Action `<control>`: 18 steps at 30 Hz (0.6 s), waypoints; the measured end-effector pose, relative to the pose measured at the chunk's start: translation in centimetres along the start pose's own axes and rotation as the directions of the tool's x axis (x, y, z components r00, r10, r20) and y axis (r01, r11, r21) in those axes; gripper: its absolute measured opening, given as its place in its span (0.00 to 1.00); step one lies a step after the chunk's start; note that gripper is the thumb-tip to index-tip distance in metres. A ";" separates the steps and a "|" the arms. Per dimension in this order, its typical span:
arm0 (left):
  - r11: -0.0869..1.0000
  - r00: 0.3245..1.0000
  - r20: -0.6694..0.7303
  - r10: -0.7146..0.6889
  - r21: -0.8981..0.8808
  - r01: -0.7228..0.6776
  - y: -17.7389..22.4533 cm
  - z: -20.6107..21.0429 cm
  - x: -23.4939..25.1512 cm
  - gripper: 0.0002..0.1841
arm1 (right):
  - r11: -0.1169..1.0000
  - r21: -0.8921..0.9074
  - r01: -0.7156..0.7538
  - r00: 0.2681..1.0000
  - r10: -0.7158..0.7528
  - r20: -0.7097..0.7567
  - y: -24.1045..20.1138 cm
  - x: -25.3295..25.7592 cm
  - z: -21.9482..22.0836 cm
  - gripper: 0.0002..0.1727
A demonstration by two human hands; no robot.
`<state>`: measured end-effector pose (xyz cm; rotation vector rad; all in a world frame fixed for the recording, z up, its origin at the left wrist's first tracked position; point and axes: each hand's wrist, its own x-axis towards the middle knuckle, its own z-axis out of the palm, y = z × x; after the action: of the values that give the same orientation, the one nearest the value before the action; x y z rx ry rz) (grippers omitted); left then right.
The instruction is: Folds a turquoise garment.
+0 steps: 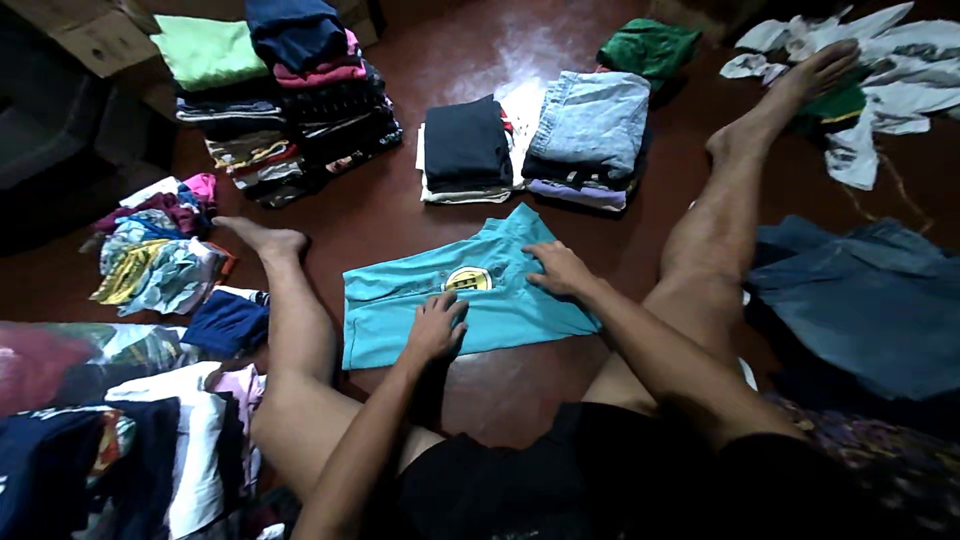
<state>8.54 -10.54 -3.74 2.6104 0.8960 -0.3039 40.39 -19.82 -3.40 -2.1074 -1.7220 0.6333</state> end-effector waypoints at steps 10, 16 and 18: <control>0.752 0.992 -0.065 0.111 -0.647 -0.126 8.0 -3.5 9.1 0.25 | 0.912 0.388 0.135 0.989 -0.099 -0.112 0.8 -2.2 0.0 0.14; 0.846 0.879 0.258 0.402 -0.472 -0.248 6.0 -6.1 12.8 0.11 | 0.782 0.621 0.054 0.997 -0.076 0.009 1.0 -3.4 -1.6 0.11; 0.808 0.854 0.273 0.443 -0.534 -0.248 5.4 -6.3 12.7 0.09 | 0.760 0.647 0.063 0.997 -0.077 -0.008 0.8 -3.6 -2.0 0.09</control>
<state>22.27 -5.01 -0.51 2.0809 0.2798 -0.4122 41.57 -23.44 -1.71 -1.5349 -1.3078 1.0505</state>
